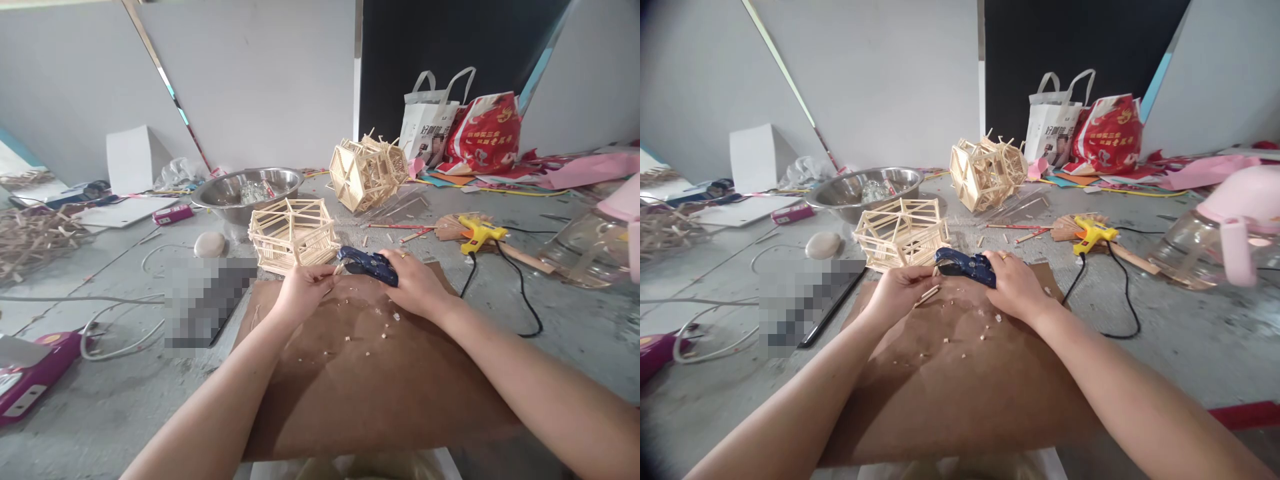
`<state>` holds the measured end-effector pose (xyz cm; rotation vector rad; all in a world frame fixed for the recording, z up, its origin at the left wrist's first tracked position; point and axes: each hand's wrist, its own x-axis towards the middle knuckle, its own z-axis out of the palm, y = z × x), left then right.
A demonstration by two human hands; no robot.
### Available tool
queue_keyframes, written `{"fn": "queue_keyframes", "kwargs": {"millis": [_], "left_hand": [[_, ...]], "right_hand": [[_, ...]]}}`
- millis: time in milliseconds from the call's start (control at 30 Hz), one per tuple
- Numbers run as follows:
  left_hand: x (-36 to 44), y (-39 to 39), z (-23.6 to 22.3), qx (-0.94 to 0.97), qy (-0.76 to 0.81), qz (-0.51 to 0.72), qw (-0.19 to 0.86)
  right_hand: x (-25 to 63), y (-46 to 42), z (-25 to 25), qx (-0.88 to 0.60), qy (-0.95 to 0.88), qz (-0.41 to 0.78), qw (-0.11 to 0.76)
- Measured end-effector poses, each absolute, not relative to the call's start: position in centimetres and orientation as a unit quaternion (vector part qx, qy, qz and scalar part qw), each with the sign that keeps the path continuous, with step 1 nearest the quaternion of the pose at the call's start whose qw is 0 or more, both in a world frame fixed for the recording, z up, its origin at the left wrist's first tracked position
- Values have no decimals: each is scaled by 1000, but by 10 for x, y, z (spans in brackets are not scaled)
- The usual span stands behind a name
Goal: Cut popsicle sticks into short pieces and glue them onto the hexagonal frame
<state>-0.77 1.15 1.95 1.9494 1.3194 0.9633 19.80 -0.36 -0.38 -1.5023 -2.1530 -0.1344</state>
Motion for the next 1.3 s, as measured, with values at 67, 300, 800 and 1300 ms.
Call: {"fn": "queue_keyframes", "kwargs": {"millis": [67, 300, 800, 1300], "left_hand": [[-7, 12, 16, 746, 481, 356, 293], [0, 6, 12, 758, 499, 380, 177], [5, 2, 12, 792, 511, 334, 5], [6, 1, 13, 792, 520, 318, -22]], "right_hand": [[194, -7, -2, -550, -795, -46, 252], [186, -12, -1, -544, -800, -84, 237], [183, -14, -1, -557, -790, -131, 220], [183, -15, 1, -563, -789, -139, 202]]}}
